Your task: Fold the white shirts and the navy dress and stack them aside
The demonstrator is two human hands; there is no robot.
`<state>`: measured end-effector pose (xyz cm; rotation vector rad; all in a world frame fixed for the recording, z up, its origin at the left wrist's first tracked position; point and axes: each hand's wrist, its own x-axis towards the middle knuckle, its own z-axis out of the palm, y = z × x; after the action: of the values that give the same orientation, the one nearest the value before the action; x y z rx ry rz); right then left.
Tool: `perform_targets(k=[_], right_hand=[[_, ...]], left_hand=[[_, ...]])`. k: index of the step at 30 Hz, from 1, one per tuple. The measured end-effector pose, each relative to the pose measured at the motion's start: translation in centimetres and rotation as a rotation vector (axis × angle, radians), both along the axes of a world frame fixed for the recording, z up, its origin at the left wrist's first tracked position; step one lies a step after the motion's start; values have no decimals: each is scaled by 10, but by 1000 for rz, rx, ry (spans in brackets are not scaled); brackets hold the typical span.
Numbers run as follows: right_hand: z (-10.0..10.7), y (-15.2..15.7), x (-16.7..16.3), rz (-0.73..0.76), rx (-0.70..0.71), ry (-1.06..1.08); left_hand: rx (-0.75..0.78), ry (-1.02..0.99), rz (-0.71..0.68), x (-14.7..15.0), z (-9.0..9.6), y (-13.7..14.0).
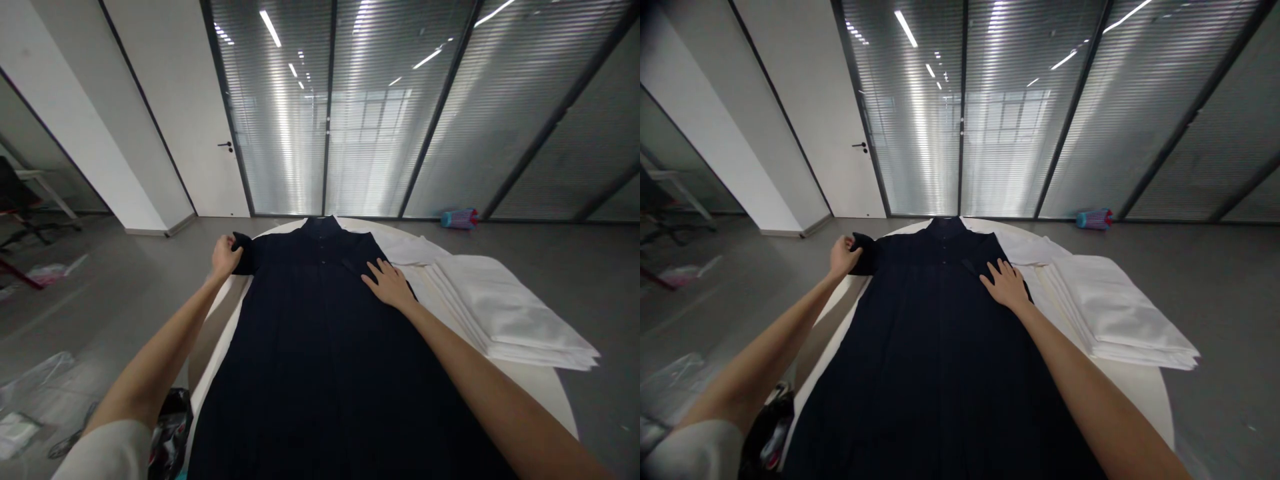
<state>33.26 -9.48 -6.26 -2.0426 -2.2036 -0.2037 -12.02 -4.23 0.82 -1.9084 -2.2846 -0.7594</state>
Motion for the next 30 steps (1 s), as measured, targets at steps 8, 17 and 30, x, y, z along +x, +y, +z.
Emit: perform_targets(k=[8,17,30], right_hand=[[-3,2,2,3,7,23],[2,-4,-2,0,16,53],[9,-8,-4,192,-22,49]], left_hand=[[-93,321,-529,100,-15,-28],[2,248,-586,97,-5,5],[-32,96,-409,111,-39,88]])
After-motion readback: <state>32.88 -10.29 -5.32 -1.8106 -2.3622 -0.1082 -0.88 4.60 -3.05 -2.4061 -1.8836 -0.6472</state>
